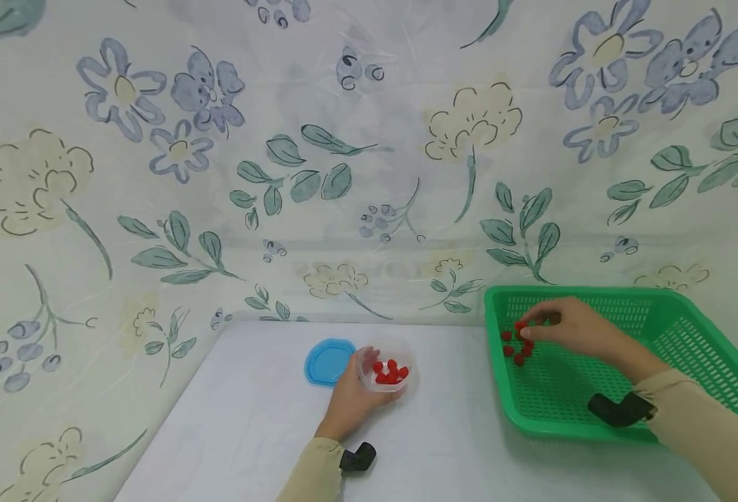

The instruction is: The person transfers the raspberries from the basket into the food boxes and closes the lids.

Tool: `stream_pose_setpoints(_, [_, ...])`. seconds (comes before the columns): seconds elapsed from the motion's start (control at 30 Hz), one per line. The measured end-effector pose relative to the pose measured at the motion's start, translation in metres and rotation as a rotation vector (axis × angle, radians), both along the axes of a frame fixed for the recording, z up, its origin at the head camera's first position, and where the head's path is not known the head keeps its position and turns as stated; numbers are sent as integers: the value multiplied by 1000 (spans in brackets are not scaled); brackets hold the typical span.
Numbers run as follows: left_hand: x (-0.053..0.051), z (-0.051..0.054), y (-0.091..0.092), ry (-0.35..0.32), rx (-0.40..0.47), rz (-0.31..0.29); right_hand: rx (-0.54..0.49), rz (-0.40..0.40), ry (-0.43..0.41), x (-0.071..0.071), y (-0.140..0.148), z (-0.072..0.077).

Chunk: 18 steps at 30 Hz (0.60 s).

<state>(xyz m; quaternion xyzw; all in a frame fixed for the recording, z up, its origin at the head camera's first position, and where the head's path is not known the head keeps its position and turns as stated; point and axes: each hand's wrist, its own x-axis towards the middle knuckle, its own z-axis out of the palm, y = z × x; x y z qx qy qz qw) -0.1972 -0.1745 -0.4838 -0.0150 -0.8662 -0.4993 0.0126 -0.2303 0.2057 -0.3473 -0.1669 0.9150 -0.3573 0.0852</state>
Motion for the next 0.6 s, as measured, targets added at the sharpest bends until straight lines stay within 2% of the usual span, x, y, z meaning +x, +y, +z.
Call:
stream_pose_setpoints(0.23, [-1, 0, 0, -3, -12, 9, -41, -46, 7, 13, -10, 13])
stream_pose_setpoints(0.6, [0, -1, -1, 4, -11, -10, -145, -6, 56, 33, -37, 9])
